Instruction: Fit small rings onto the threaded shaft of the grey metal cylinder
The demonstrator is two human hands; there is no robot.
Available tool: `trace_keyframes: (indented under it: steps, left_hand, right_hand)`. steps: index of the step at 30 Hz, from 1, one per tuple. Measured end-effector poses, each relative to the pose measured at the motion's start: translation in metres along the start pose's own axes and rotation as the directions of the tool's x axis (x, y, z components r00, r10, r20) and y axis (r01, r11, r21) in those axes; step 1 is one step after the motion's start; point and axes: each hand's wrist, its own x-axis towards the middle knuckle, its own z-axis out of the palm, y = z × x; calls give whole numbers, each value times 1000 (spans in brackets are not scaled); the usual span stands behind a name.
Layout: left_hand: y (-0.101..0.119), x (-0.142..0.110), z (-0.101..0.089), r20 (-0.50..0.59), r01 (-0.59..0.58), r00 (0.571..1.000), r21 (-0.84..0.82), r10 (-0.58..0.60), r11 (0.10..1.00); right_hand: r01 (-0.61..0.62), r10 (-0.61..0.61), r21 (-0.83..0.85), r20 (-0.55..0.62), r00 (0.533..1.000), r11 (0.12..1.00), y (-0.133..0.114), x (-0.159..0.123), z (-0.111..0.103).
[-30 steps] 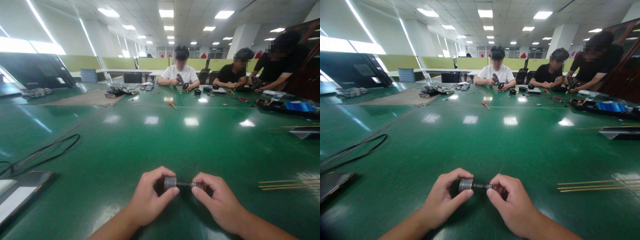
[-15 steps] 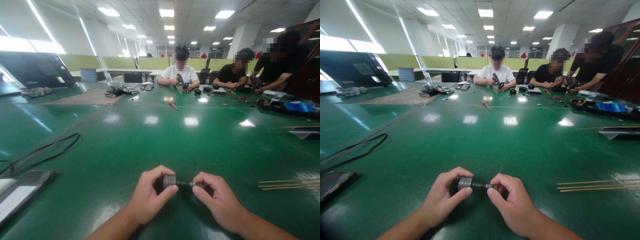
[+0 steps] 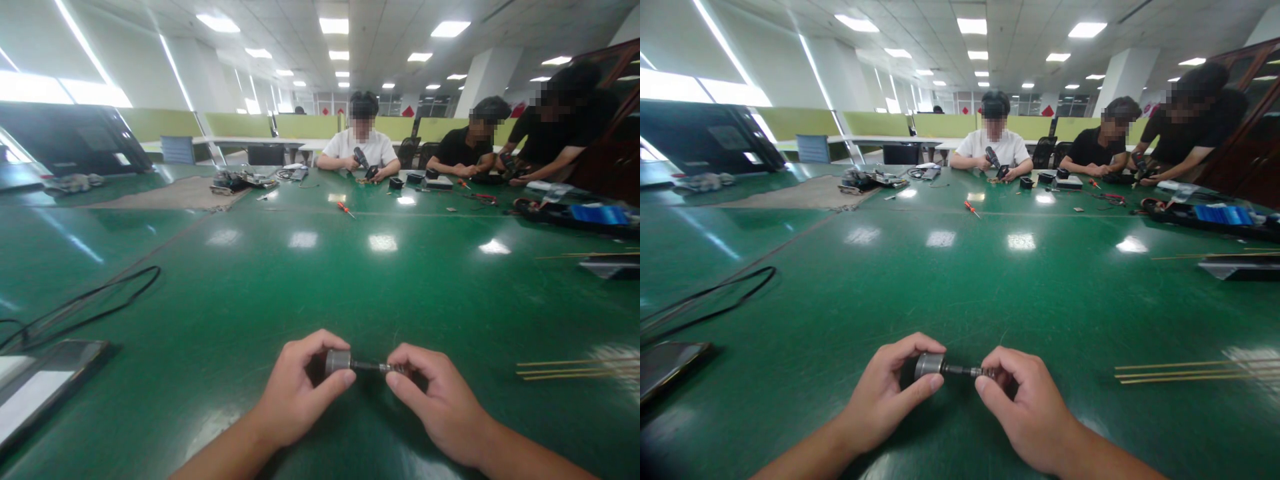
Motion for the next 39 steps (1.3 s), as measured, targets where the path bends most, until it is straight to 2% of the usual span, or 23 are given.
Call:
trace_keyframes:
  steps: [39]
  left_hand:
    - [-4, 0, 0, 7, 41, 999, -37, -41, 998]
  right_hand:
    - [17, -17, 0, -20, 1000, 1000, 3, -2, 0]
